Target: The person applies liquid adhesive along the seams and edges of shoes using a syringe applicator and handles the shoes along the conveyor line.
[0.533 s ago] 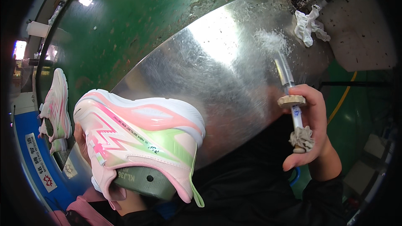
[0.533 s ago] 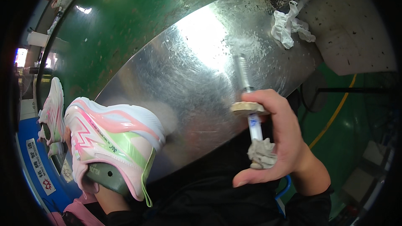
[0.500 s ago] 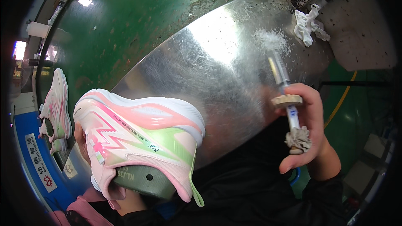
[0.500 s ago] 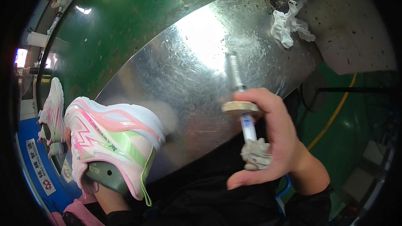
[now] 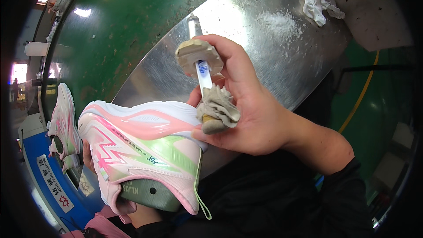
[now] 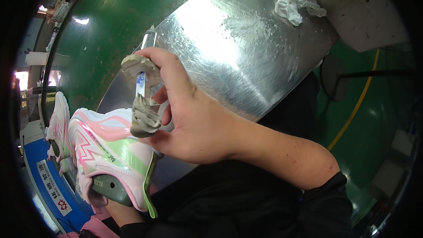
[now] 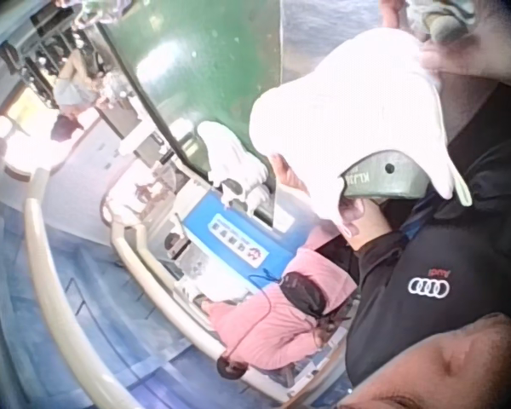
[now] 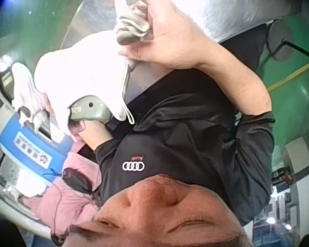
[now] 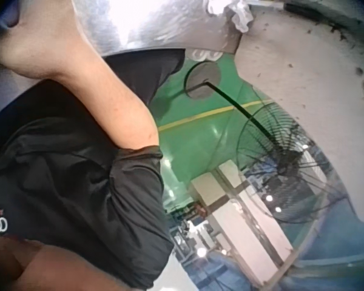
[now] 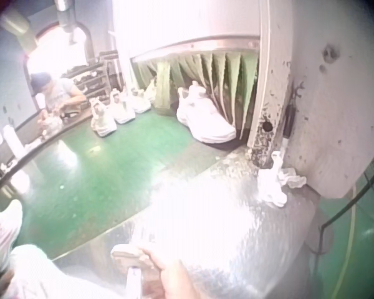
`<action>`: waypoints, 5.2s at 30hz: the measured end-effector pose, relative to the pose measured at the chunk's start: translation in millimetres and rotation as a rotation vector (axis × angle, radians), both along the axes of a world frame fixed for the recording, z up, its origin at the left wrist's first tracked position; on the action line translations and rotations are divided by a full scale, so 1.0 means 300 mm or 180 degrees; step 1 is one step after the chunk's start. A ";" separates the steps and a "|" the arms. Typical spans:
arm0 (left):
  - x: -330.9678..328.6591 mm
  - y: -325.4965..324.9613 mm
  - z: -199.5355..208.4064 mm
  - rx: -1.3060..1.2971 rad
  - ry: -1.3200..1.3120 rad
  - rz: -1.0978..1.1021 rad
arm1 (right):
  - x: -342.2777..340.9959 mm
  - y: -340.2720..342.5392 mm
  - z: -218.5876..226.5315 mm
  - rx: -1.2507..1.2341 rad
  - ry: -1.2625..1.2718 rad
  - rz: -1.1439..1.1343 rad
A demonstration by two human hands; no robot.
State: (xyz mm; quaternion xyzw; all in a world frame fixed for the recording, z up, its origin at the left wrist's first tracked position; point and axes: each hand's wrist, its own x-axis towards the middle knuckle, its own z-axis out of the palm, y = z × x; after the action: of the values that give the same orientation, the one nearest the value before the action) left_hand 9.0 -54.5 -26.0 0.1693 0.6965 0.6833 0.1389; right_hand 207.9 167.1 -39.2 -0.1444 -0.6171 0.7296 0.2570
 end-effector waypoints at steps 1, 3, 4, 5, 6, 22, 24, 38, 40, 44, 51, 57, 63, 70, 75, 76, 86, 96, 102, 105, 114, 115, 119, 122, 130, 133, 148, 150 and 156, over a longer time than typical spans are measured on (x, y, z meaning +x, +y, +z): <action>-0.006 -0.013 0.017 0.0085 0.0147 -0.0554 | 0.000 0.001 0.002 -0.0010 0.0003 -0.0008; -0.005 -0.014 0.020 0.0166 0.0289 -0.1114 | -0.001 0.005 0.002 -0.0065 -0.0039 0.0073; -0.013 -0.020 0.022 0.0133 0.0370 -0.1226 | -0.002 0.006 0.000 -0.0083 -0.0055 0.0097; -0.022 -0.028 0.023 0.0100 0.0379 -0.1236 | -0.004 0.007 -0.003 -0.0013 0.0037 0.0095; -0.029 -0.035 0.023 0.0075 0.0385 -0.1222 | -0.008 0.007 -0.006 0.0052 0.0131 0.0106; -0.072 -0.069 0.012 -0.0095 0.0153 -0.1146 | -0.023 0.008 0.016 0.0326 -0.0037 -0.0069; -0.077 -0.064 0.009 -0.0103 0.0114 -0.1098 | -0.022 0.014 0.040 0.0178 -0.0273 0.0083; -0.269 -0.015 -0.090 0.0959 -0.2182 -0.1440 | 0.085 0.058 -0.008 0.0191 0.0036 -0.0644; -0.272 -0.017 -0.119 0.0920 -0.1588 -0.0978 | 0.156 0.068 -0.032 0.0467 -0.0311 -0.0835; -0.190 -0.027 -0.020 0.0426 -0.1157 -0.0994 | 0.285 0.107 -0.065 0.1168 -0.0916 -0.0897; 0.067 -0.279 0.047 0.0134 -0.2628 -0.1140 | 0.390 0.129 -0.002 0.0456 -0.0630 -0.0563; 0.265 -0.158 0.038 0.0776 -0.3200 -0.1702 | 0.404 0.129 0.026 0.0066 -0.0591 -0.0311; 0.107 0.405 0.039 0.1096 -0.2514 -0.1870 | 0.450 0.101 0.004 0.0319 -0.0783 -0.0322; 0.166 0.787 0.050 0.0364 -0.2421 -0.2352 | 0.456 0.108 0.036 0.1023 -0.1018 -0.0364; 0.172 0.543 0.034 0.0376 -0.2019 -0.2238 | 0.463 0.132 0.032 0.1186 -0.1061 -0.0303; 0.161 0.502 0.010 0.0413 -0.2054 -0.2213 | 0.465 0.136 0.027 0.1111 -0.1046 -0.0262; 0.126 0.416 -0.055 0.0737 -0.1945 -0.2317 | 0.418 0.115 0.070 -0.0404 -0.0823 -0.0448; 0.254 0.398 0.060 0.1202 -0.2498 -0.2844 | 0.459 -0.046 0.170 -0.1862 0.1615 0.0677; 0.347 0.379 0.145 0.1949 -0.3302 -0.3266 | 0.418 -0.092 0.219 -0.2049 0.2191 0.1152; 0.363 0.375 0.138 0.2181 -0.3490 -0.3427 | 0.397 -0.108 0.226 -0.2100 0.2289 0.1238; 0.373 0.378 0.156 0.2283 -0.3602 -0.3392 | 0.377 -0.129 0.207 -0.2284 0.2272 0.1259; 0.370 0.371 0.160 0.2293 -0.3550 -0.3284 | 0.374 -0.129 0.205 -0.2308 0.2288 0.1295; 0.374 0.379 0.138 0.2047 -0.3414 -0.3027 | 0.370 -0.129 0.191 -0.1968 0.2040 0.1185; 0.381 0.391 0.133 0.1935 -0.3507 -0.2931 | 0.372 -0.149 0.200 -0.1531 0.1843 0.0914; 0.285 0.343 0.090 0.1926 -0.3153 -0.3029 | 0.323 -0.177 0.154 -0.1095 0.1284 0.0377; 0.172 0.238 0.040 0.1476 -0.2918 -0.2483 | 0.326 -0.143 0.136 -0.0803 0.1070 0.0015; -0.780 -0.402 -0.095 -0.0297 -0.0028 0.0885 | 0.242 0.056 -0.007 0.2136 -0.0519 -0.0783; -0.825 -0.369 -0.135 -0.0085 0.0175 0.0889 | 0.240 0.073 0.010 0.2647 -0.0569 -0.0772; -0.883 -0.377 -0.157 -0.0346 -0.0558 0.0712 | 0.207 0.048 -0.007 0.3032 -0.0218 -0.0982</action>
State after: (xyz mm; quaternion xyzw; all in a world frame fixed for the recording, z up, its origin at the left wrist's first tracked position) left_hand -255.7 -167.5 -73.1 0.0226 0.7322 0.6680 0.1311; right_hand 270.0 181.4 -41.2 -0.1244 -0.8612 0.3152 0.3788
